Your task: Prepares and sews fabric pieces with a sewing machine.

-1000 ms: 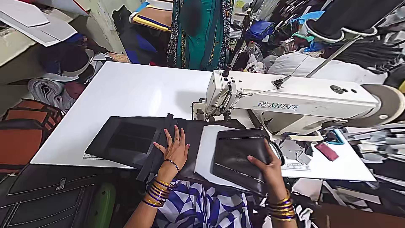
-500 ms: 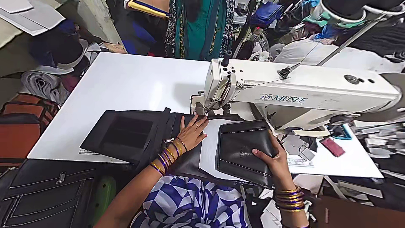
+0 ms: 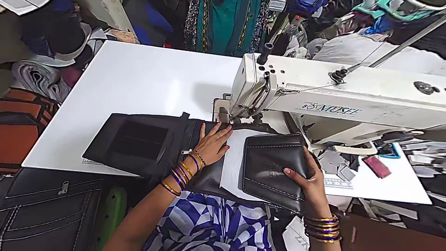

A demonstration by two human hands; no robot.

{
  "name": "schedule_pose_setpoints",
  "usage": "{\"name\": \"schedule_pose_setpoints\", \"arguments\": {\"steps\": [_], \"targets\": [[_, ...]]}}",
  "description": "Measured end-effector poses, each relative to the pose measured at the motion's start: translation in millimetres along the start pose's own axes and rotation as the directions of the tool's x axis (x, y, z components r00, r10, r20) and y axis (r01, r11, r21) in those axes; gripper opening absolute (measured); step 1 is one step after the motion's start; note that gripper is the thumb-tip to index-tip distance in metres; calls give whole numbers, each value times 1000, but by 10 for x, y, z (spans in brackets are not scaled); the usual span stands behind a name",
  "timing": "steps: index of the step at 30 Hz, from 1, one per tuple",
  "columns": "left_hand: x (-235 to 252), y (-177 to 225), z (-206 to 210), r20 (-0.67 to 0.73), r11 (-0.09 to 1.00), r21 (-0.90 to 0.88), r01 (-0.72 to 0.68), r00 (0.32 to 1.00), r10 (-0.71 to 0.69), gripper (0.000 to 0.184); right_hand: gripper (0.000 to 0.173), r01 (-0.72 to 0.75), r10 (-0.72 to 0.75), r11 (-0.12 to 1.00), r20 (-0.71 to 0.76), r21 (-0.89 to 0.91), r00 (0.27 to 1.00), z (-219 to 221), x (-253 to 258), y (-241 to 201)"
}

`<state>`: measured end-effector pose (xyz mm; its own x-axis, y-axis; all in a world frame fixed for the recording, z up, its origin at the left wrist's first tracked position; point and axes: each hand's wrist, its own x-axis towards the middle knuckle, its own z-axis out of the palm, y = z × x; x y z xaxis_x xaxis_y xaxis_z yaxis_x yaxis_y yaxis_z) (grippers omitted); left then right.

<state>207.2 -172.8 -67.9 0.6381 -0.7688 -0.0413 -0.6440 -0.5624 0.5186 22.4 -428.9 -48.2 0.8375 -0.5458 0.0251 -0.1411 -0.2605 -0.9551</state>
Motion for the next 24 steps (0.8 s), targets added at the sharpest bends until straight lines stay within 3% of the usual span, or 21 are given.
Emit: {"name": "schedule_pose_setpoints", "arguments": {"steps": [24], "targets": [[178, 106, -41, 7, 986, 100, 136, 991, -137, 50, 99, -39, 46, 996, 77, -80, 996, -33, 404, -152]]}}
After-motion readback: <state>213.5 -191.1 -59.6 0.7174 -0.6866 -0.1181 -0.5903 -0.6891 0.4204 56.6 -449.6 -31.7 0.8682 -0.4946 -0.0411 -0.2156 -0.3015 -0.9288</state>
